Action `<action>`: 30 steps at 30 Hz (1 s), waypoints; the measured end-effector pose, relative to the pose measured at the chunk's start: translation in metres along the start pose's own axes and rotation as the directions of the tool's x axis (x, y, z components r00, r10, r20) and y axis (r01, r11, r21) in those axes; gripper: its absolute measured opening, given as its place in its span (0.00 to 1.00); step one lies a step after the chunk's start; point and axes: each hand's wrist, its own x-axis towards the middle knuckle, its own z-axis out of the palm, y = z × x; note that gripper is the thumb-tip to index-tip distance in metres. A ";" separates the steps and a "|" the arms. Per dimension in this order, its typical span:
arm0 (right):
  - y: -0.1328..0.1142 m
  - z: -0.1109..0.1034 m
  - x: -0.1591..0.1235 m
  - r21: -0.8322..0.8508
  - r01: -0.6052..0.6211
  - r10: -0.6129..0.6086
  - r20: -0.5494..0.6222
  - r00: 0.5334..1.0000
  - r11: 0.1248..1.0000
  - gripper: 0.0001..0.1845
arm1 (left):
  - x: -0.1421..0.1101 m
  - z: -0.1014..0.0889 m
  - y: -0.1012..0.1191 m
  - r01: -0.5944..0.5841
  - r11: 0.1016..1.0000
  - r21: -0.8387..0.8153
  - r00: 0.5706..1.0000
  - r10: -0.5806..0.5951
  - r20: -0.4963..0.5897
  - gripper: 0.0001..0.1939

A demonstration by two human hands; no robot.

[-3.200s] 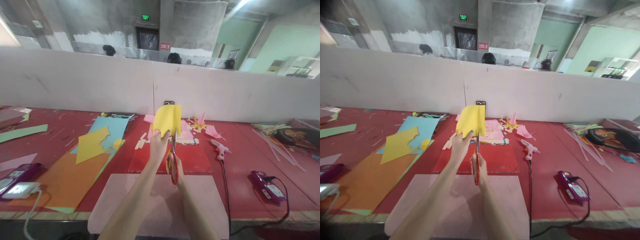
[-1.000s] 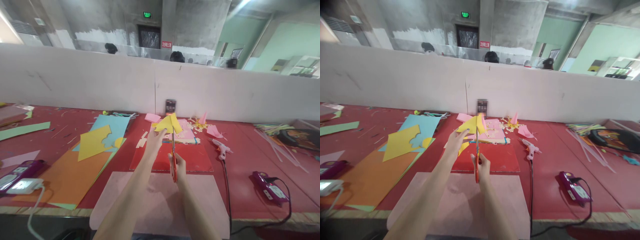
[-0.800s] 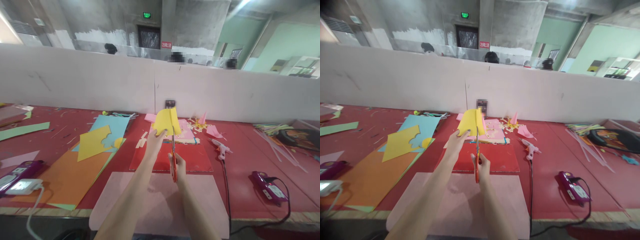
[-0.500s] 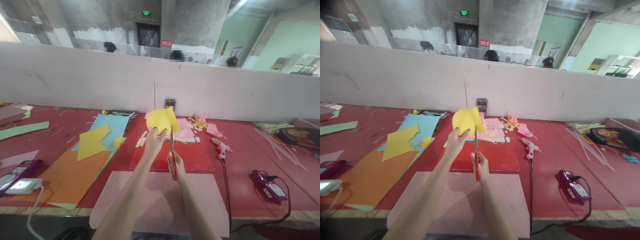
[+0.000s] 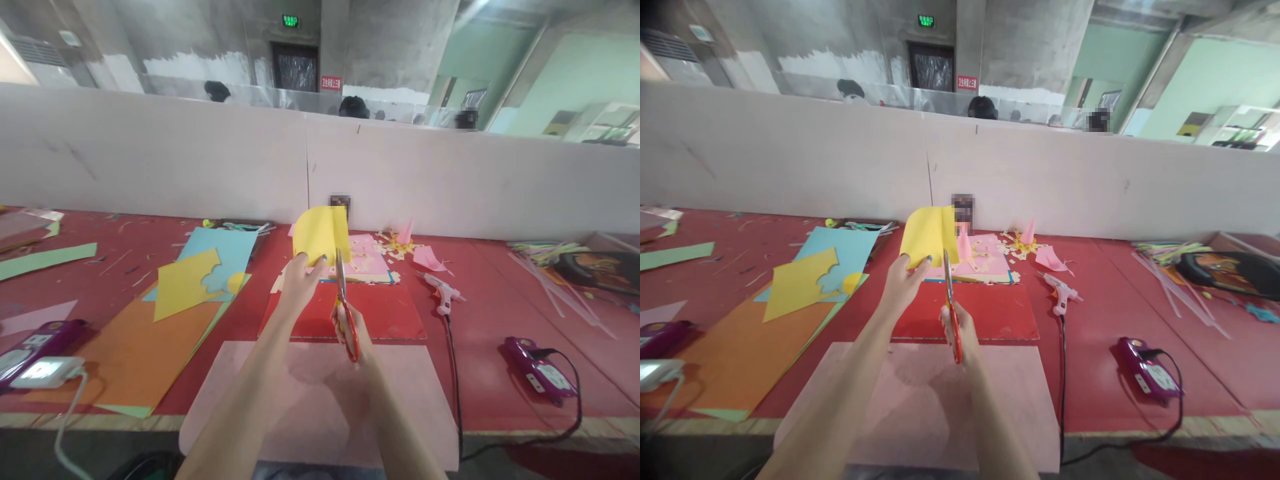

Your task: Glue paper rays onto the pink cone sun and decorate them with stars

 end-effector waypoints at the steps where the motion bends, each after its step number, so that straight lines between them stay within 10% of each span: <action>1: -0.001 0.000 -0.001 0.000 -0.003 0.003 0.004 1.000 1.000 0.21 | 0.000 0.000 -0.001 -0.009 1.000 0.005 1.000 0.009 -0.002 0.19; 30: 0.004 0.000 0.003 0.122 0.065 -0.059 -0.047 0.997 0.990 0.24 | -0.017 0.015 0.008 -0.070 0.995 0.067 0.990 0.061 0.130 0.20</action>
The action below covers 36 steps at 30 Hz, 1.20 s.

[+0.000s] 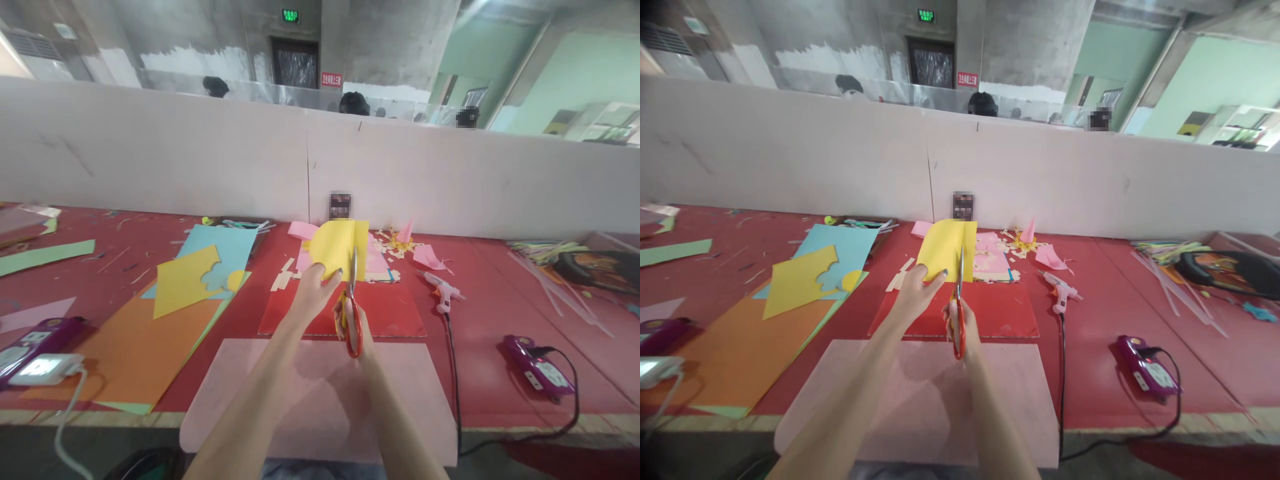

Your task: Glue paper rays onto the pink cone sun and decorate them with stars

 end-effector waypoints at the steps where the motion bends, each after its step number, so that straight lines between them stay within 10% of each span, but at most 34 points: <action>1: 0.001 0.000 0.000 -0.003 0.006 -0.006 0.002 1.000 1.000 0.24 | -0.001 0.000 0.001 0.012 1.000 0.006 1.000 -0.012 -0.003 0.21; 36: -0.011 0.004 -0.004 0.028 -0.062 0.064 -0.073 0.995 0.998 0.23 | -0.007 -0.008 -0.005 0.025 0.994 0.111 0.991 -0.040 0.131 0.23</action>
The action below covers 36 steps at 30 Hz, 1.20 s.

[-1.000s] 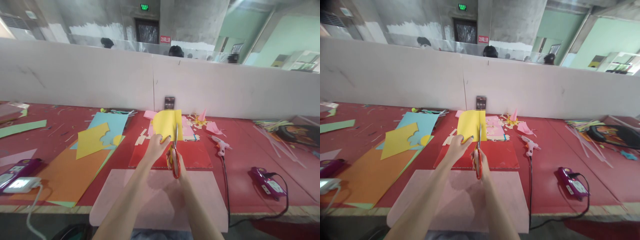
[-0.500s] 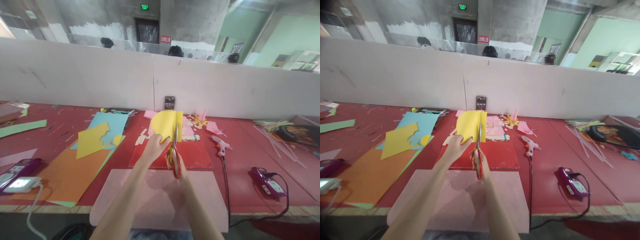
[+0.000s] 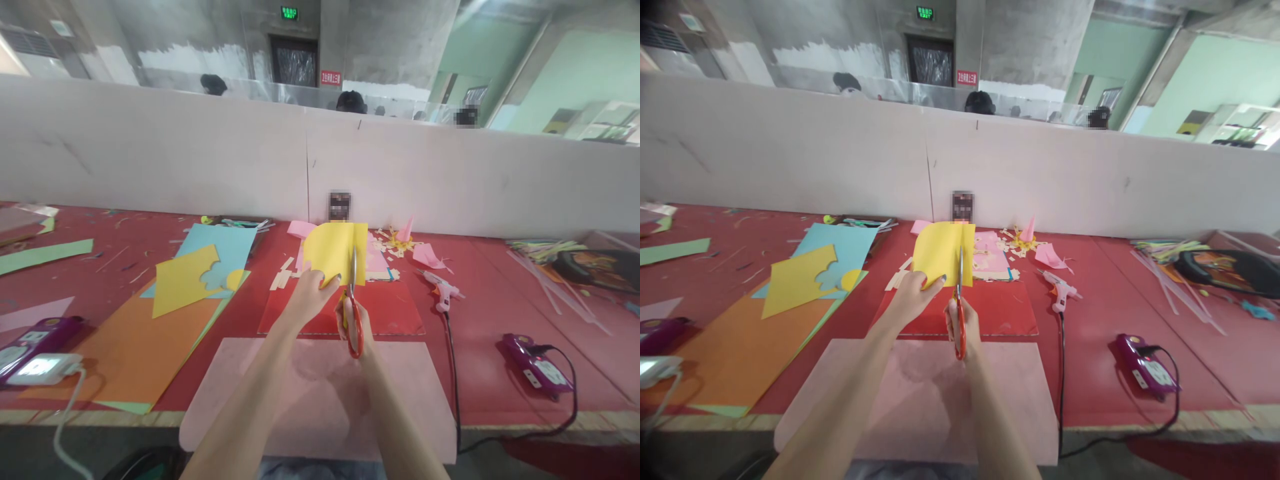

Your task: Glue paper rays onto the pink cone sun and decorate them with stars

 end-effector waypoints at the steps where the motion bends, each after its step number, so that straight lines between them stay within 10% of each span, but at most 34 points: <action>1: 0.000 0.001 -0.001 0.001 -0.010 0.010 -0.011 1.000 1.000 0.22 | 0.000 0.000 0.000 -0.001 1.000 -0.007 1.000 0.001 0.001 0.23; 36: -0.009 0.003 -0.009 -0.118 -0.001 -0.012 -0.115 0.993 0.993 0.22 | -0.002 0.006 0.001 0.081 0.987 -0.142 0.997 -0.080 0.011 0.23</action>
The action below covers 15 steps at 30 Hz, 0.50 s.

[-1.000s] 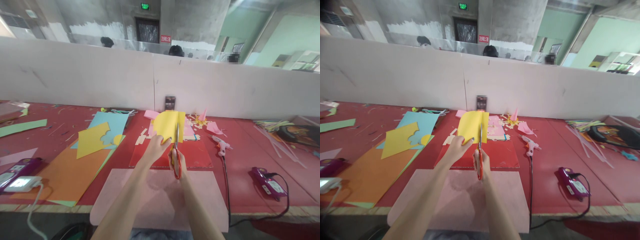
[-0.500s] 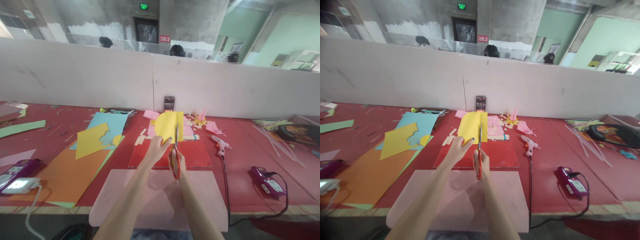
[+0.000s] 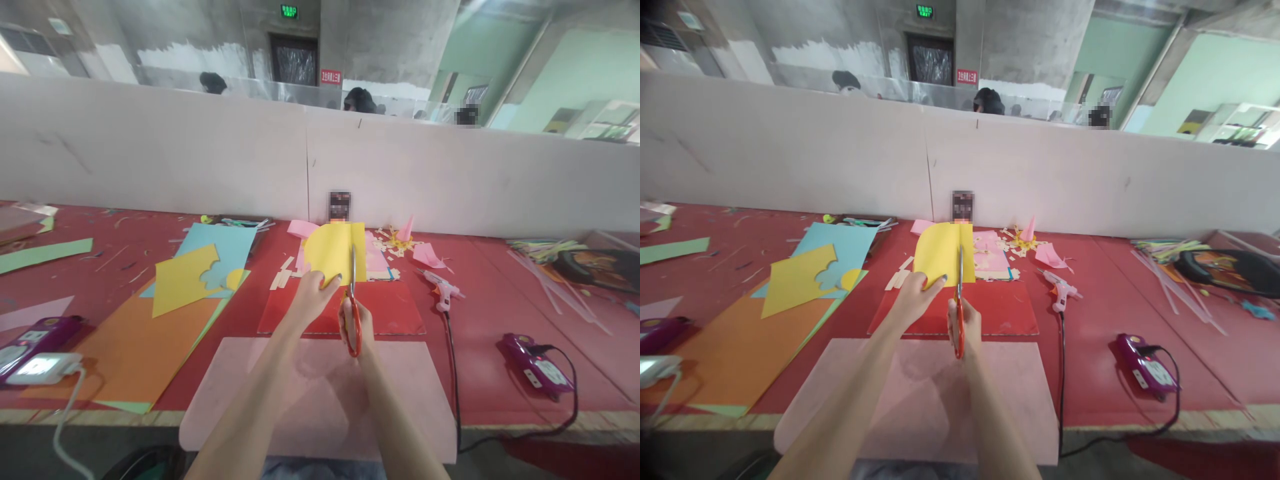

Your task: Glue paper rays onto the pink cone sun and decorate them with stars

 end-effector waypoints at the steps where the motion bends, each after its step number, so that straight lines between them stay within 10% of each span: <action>1: 0.000 0.000 0.000 0.001 0.004 -0.004 -0.001 1.000 1.000 0.22 | 0.000 0.000 0.000 0.001 1.000 0.003 1.000 -0.001 0.000 0.23; 9: 0.011 -0.001 0.006 -0.026 0.021 -0.022 -0.035 0.999 0.999 0.23 | -0.003 0.002 -0.002 -0.014 0.999 0.041 0.997 0.017 -0.071 0.23; 15: 0.020 -0.003 0.011 -0.080 0.061 -0.065 -0.051 0.997 0.995 0.24 | -0.010 0.002 0.000 0.199 0.955 -0.219 0.978 -0.208 -0.018 0.20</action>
